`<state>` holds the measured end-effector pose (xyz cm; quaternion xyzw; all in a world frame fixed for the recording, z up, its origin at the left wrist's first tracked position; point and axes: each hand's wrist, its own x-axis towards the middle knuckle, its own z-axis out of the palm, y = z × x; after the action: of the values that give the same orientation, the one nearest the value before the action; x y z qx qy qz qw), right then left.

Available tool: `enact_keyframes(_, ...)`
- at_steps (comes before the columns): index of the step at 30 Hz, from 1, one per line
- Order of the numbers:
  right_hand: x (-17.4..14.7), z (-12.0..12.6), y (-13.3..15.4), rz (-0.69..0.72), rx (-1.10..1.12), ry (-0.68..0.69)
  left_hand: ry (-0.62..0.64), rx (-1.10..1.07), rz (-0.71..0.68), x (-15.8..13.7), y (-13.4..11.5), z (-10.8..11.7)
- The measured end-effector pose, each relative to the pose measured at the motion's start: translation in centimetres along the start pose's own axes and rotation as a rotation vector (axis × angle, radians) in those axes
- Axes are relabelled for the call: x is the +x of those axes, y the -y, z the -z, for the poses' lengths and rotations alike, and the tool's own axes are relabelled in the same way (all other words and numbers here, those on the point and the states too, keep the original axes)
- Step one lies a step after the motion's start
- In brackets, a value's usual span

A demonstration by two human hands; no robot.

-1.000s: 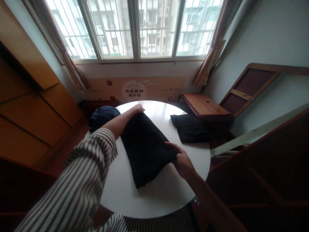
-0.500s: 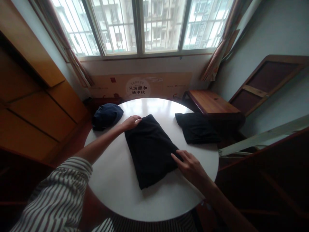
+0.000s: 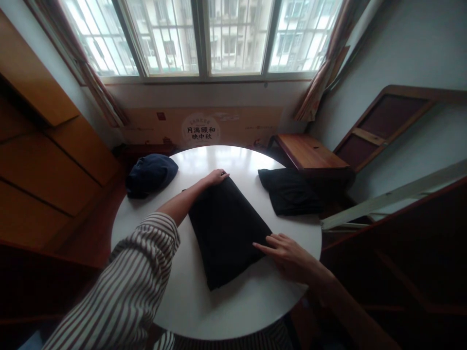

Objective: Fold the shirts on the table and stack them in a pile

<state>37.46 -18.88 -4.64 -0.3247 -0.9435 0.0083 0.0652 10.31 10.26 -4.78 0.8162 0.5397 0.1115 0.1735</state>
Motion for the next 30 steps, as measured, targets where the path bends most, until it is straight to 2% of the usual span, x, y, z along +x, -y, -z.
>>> enact_keyframes(3, 1.9, 2.7, 0.5, 0.012, 0.107, -0.008, -0.018, 0.013, -0.007, -0.5, -0.2, 0.2)
enact_keyframes(6, 6.0, 4.2, 0.7, 0.082, 0.162, -0.084, -0.129, 0.069, -0.082, -1.4, -1.0, 0.4)
enact_keyframes(8, 9.0, 4.1, 0.8, 0.160, 0.187, -0.085, -0.153, 0.119, -0.244, -2.1, -1.6, 0.3)
enact_keyframes(10, 11.3, 3.0, 1.0, 0.226, 0.209, -0.030, -0.073, 0.158, -0.416, -3.0, -1.8, -0.2)
enact_keyframes(12, 12.3, 1.5, 1.4, 0.249, 0.228, 0.044, 0.036, 0.184, -0.466, -3.7, -1.7, -0.9)
enact_keyframes(17, 10.7, -1.1, 2.7, 0.214, 0.307, 0.119, 0.120, 0.231, -0.329, -3.9, -0.8, -1.9)
enact_keyframes(23, 7.3, -0.5, 4.9, 0.270, 0.466, 0.166, 0.161, 0.236, -0.277, -2.3, -1.5, -1.3)
enact_keyframes(25, 6.7, 0.1, 4.9, 0.310, 0.530, 0.171, 0.102, 0.236, -0.209, -2.9, -2.4, -0.8)
enact_keyframes(27, 6.7, 0.7, 4.2, 0.286, 0.594, 0.089, -0.040, 0.247, -0.101, -5.0, -3.3, -0.3)
enact_keyframes(28, 6.9, 1.0, 3.6, 0.228, 0.611, 0.007, -0.125, 0.257, -0.039, -6.7, -3.7, -0.1)
enact_keyframes(30, 7.6, 1.5, 1.8, 0.014, 0.563, -0.196, -0.260, 0.280, 0.076, -11.0, -4.1, 0.2)
